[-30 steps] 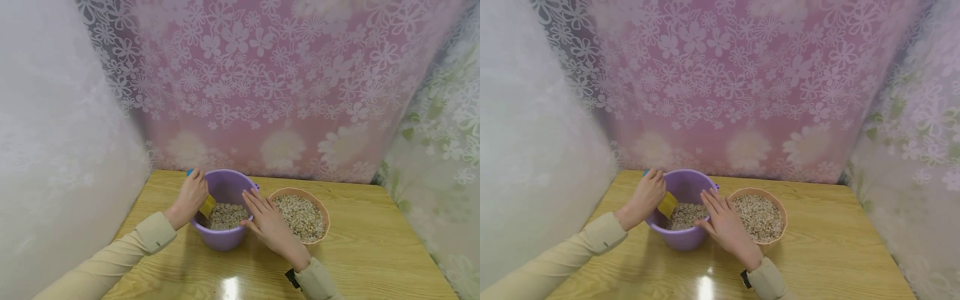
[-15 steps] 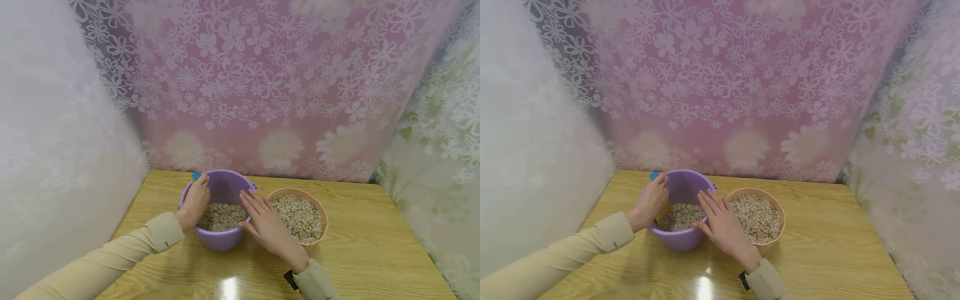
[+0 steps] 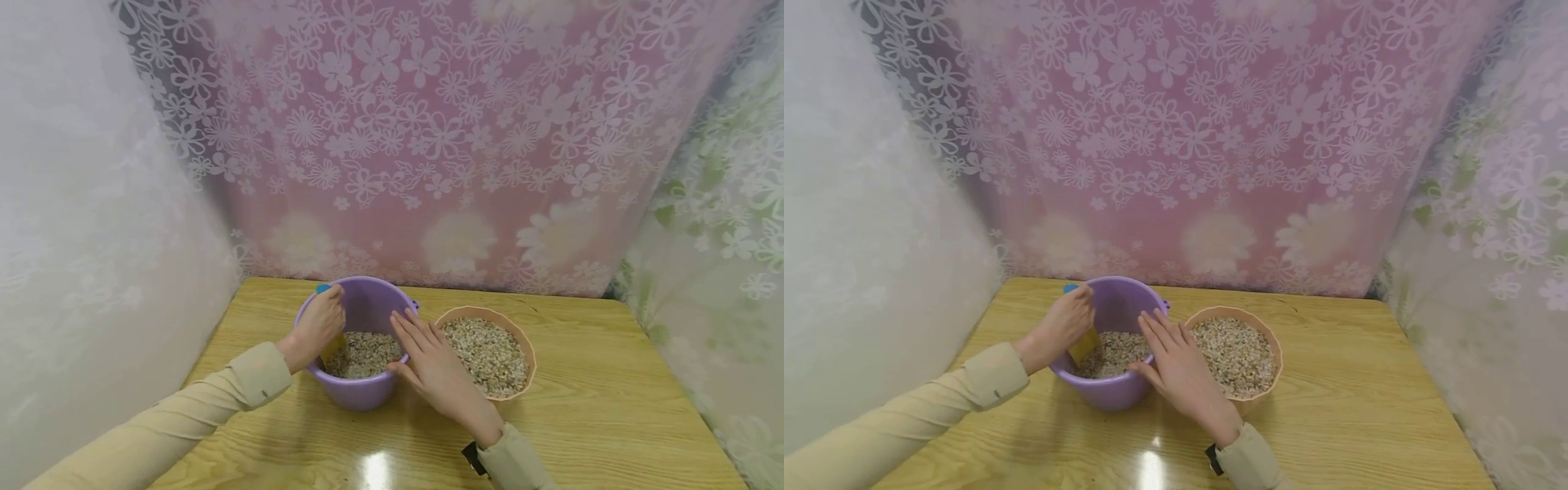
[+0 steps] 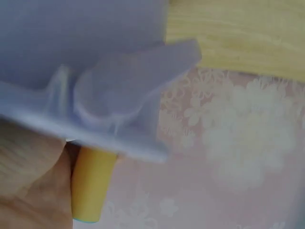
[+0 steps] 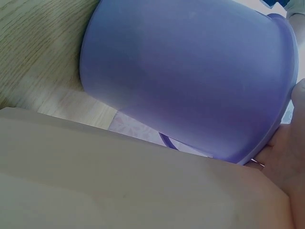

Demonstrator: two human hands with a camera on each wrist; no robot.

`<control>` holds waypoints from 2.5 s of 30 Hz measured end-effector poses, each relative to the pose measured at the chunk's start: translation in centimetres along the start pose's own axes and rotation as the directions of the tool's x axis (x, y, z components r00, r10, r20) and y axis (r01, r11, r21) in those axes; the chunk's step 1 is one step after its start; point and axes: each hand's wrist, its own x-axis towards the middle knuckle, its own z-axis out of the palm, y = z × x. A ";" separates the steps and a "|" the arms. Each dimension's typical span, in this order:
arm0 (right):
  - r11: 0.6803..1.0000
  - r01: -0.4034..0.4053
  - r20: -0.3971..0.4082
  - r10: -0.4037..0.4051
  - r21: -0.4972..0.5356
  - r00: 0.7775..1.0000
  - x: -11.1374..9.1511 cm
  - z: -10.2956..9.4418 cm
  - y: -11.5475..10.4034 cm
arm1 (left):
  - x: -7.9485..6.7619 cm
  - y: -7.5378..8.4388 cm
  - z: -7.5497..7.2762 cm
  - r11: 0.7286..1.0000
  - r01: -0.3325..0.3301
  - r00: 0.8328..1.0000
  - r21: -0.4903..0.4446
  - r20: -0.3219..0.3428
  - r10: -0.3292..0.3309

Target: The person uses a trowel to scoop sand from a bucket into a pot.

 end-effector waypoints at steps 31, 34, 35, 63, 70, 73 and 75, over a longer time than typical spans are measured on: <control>1.000 -0.020 0.024 0.020 -0.012 0.999 -0.2 0.0 -0.1 | 0.4 1.2 1.5 0.940 0.080 0.996 -0.332 0.062 -0.063; 1.000 -0.020 0.027 0.020 -0.012 0.999 -0.2 0.0 -0.1 | 0.2 1.3 1.6 0.913 0.097 0.995 -0.396 0.044 -0.086; 1.000 -0.019 0.025 0.020 -0.012 0.999 -0.2 0.0 -0.1 | 0.2 1.3 1.6 0.897 0.104 0.995 -0.429 0.041 -0.095; 1.000 0.026 -0.042 -0.026 0.000 0.999 -0.1 0.4 0.0 | 0.2 1.6 1.1 0.593 0.240 0.959 -0.769 0.094 -0.267; 1.000 0.016 -0.030 -0.016 0.009 0.999 -0.2 0.3 0.0 | 0.2 0.8 0.5 0.510 0.301 0.942 -0.806 0.169 -0.288; 1.000 0.013 -0.027 -0.013 0.013 1.000 -0.2 0.3 0.0 | -0.3 0.4 0.4 0.472 0.312 0.932 -0.825 0.168 -0.322; 1.000 0.011 -0.027 -0.011 0.011 1.000 -0.2 0.3 -0.1 | -0.7 0.2 0.3 0.443 0.312 0.926 -0.840 0.165 -0.340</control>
